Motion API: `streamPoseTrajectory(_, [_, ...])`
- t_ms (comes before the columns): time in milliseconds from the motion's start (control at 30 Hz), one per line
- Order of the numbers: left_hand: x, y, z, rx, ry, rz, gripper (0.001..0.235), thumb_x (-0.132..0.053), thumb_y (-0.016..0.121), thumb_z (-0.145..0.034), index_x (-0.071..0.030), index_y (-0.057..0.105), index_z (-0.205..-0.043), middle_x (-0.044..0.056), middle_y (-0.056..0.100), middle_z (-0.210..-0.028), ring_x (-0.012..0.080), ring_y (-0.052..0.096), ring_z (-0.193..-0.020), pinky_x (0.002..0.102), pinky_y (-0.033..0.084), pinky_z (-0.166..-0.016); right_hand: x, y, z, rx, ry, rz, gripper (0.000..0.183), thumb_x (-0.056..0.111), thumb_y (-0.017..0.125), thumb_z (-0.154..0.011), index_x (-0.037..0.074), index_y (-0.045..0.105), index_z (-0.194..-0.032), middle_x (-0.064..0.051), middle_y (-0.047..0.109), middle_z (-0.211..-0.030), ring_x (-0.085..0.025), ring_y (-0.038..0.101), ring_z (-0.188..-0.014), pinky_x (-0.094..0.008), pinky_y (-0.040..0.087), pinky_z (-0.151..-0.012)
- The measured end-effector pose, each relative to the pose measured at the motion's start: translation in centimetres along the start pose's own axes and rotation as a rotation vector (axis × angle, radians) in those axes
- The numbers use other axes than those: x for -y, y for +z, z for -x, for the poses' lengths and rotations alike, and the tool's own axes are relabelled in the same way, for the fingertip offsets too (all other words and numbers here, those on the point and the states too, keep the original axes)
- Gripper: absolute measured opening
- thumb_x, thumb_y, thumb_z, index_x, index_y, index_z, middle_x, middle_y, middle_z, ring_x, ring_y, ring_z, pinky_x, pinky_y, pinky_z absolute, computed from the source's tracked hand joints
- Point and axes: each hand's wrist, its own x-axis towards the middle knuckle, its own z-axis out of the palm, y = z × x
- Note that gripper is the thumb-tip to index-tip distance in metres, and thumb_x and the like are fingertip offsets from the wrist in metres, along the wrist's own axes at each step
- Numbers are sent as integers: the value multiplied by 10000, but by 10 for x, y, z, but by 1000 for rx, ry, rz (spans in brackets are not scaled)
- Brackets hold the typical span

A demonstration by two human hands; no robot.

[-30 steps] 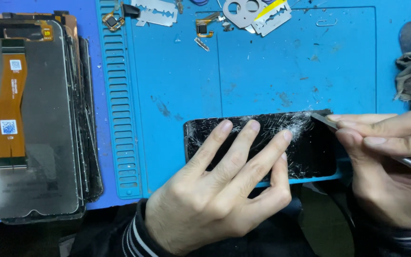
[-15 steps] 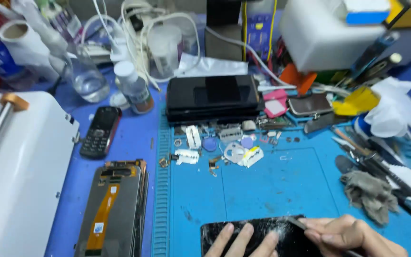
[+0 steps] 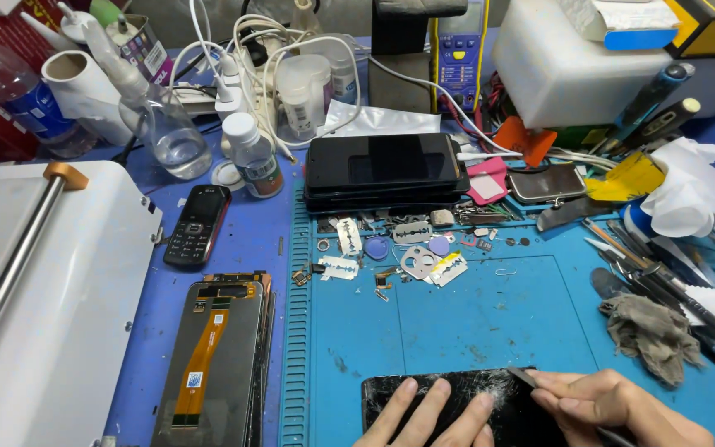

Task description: Scraping adhesive and cleaning glass from a cracked phone screen using specialized tools.

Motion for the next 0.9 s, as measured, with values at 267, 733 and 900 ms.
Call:
streamPoseTrajectory(267, [1,-11,-8,-21,11,-3,229,-226,688,-1005,-178,718,-1227,-63,727,-1331,246,685,-1170,461,543,-1003,5,0,-2,49,12,79,199,12,801,-746,54,637,-640,-59,848,-787,-143,871,-860,-207,640,-748])
streamPoseTrajectory(733, [16,-37,-19,88,254,-129,117,-139,608,-1088,-189,713,-1071,50,715,-1352,263,733,-1145,414,570,-1041,-60,-6,8,237,-310,-187,377,-227,749,-890,-28,433,-942,-246,622,-897,-354,772,-1002,-495,719,-1008])
streamPoseTrajectory(900, [17,-35,-17,110,231,-139,102,-157,610,-1099,-201,700,-1081,36,714,-1359,247,746,-1155,404,584,-1039,-58,-8,6,301,-216,-34,379,-259,728,-945,-95,514,-679,-330,686,-979,-437,757,-1016,-494,667,-978])
